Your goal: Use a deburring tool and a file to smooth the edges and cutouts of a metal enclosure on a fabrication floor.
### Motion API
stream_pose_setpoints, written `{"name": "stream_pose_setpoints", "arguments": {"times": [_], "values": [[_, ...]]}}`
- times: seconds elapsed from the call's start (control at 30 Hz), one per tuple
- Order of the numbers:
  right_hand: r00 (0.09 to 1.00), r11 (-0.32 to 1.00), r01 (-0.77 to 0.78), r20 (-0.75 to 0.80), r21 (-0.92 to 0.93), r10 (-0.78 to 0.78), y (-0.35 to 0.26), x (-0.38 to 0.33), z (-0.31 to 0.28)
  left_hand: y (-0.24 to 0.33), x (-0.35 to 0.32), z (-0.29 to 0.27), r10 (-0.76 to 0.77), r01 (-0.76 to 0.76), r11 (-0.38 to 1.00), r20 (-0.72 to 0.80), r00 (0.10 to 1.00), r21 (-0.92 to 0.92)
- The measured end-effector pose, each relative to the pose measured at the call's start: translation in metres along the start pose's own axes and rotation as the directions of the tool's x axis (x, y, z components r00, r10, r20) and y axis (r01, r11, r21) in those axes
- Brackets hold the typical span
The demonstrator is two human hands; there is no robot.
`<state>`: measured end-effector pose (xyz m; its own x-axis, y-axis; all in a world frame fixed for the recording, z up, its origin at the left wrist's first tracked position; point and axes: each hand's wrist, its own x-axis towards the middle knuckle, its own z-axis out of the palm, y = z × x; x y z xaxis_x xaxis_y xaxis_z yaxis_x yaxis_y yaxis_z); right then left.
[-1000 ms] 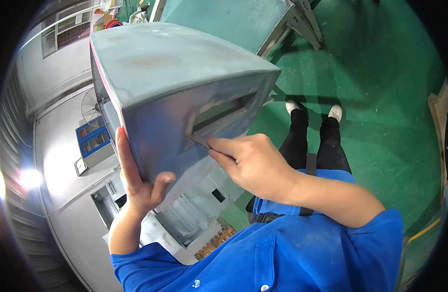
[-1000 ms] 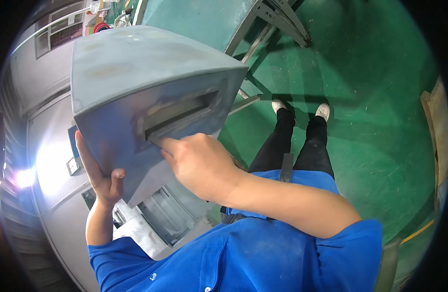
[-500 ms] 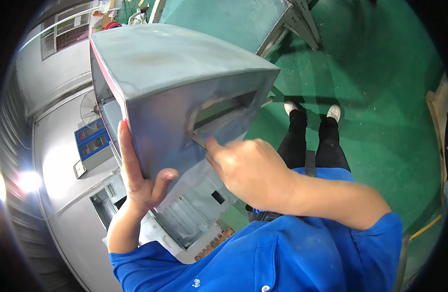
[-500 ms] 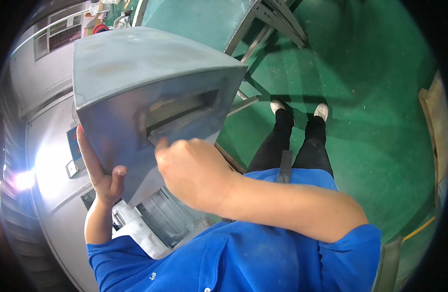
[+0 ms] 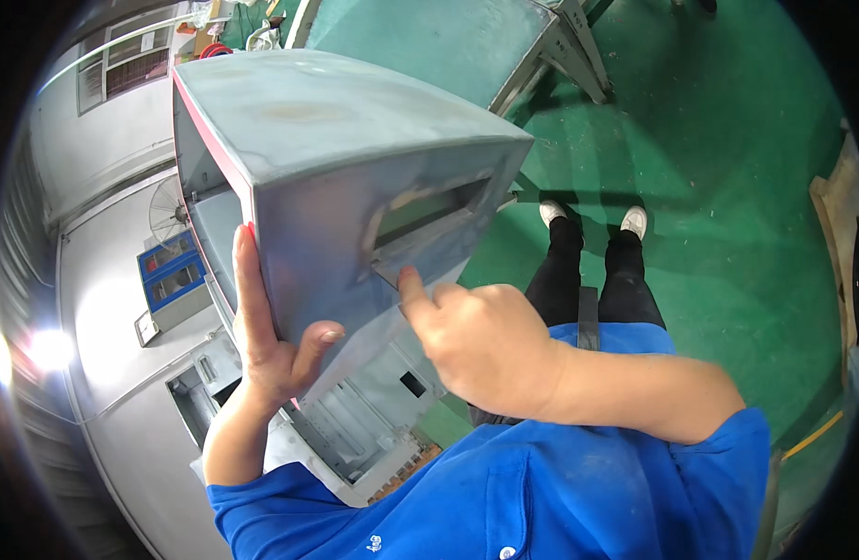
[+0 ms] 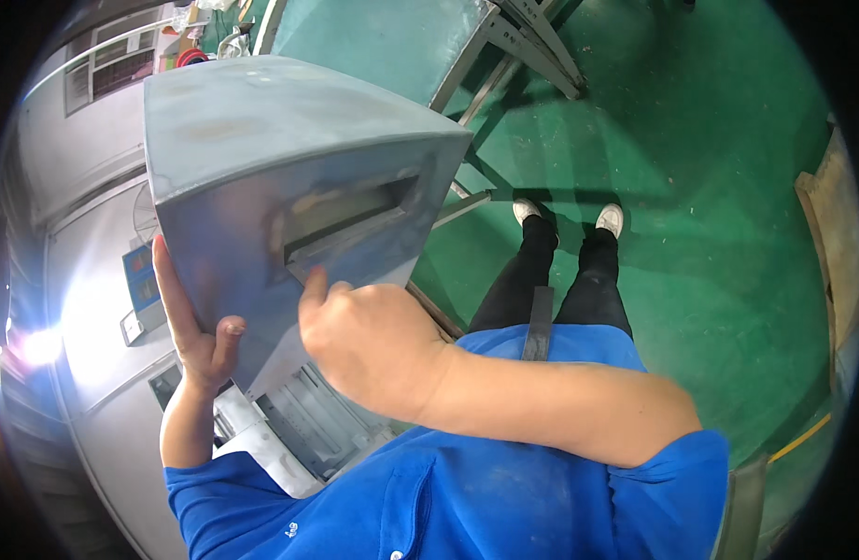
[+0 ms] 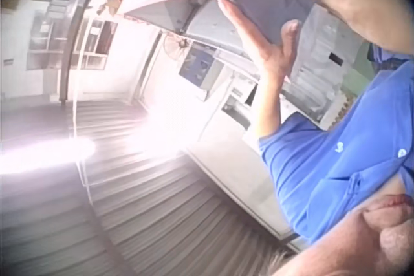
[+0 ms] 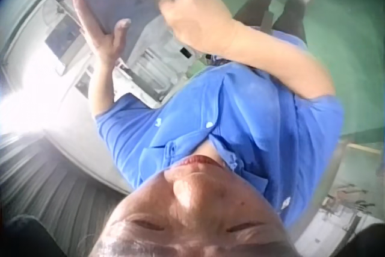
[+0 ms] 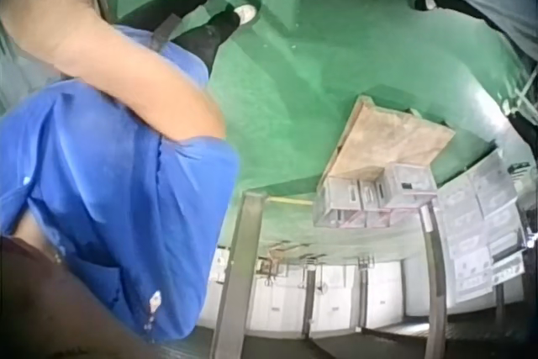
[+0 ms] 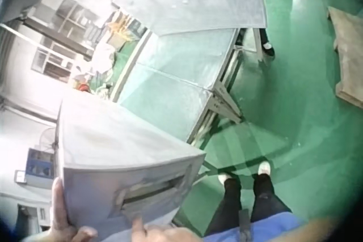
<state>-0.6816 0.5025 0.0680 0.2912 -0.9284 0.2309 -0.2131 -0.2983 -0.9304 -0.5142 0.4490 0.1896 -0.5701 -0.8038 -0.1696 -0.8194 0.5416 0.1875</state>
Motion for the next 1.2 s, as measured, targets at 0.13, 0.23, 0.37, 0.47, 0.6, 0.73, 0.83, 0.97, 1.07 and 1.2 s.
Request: {"name": "stream_pose_setpoints", "arguments": {"times": [0.13, 0.23, 0.37, 0.47, 0.6, 0.73, 0.83, 0.97, 1.07, 1.2], "values": [[0.998, 0.999, 0.037, -0.048, -0.022, -0.038, 0.005, 0.006, 0.008, 0.005, -0.001, -0.001, -0.05, 0.05, 0.997, -0.004, 0.999, -0.063], [0.999, 0.996, 0.038, -0.03, -0.081, -0.041, -0.005, -0.001, 0.005, 0.003, -0.003, -0.003, 0.066, -0.064, 0.994, -0.014, 0.998, 0.085], [0.994, 0.983, 0.081, -0.057, -0.167, -0.092, 0.005, 0.01, 0.013, 0.008, 0.002, 0.0, 0.011, -0.013, 0.999, -0.036, 0.999, -0.046], [0.983, 0.98, -0.115, -0.124, 0.163, 0.136, 0.017, -0.001, 0.018, 0.009, 0.005, 0.001, 0.037, -0.04, 0.999, -0.07, 0.997, -0.031], [0.892, 0.6, -0.392, 0.129, 0.698, 0.432, 0.005, -0.005, 0.002, 0.013, 0.005, 0.0, 0.063, -0.062, 0.998, -0.067, 0.996, 0.007], [0.852, 0.405, -0.486, 0.316, 0.774, 0.417, -0.002, 0.001, 0.0, 0.017, 0.006, 0.001, 0.082, -0.08, 0.996, -0.107, 0.991, 0.026], [0.857, 0.402, -0.483, 0.325, 0.778, 0.4, -0.004, 0.002, 0.008, 0.015, 0.004, 0.004, 0.09, -0.088, 0.996, -0.117, 0.989, 0.017], [0.927, 0.694, -0.316, 0.054, 0.646, 0.372, -0.006, 0.009, 0.013, 0.02, 0.007, 0.003, 0.097, -0.093, 0.995, -0.118, 0.988, 0.038], [0.923, 0.765, -0.336, 0.03, 0.549, 0.384, -0.01, 0.003, 0.015, 0.018, 0.007, 0.004, 0.114, -0.107, 0.992, -0.128, 0.985, 0.065], [0.926, 0.818, -0.338, 0.007, 0.467, 0.378, -0.012, 0.014, 0.013, 0.02, 0.006, 0.003, 0.099, -0.096, 0.995, -0.116, 0.988, 0.036]]}}
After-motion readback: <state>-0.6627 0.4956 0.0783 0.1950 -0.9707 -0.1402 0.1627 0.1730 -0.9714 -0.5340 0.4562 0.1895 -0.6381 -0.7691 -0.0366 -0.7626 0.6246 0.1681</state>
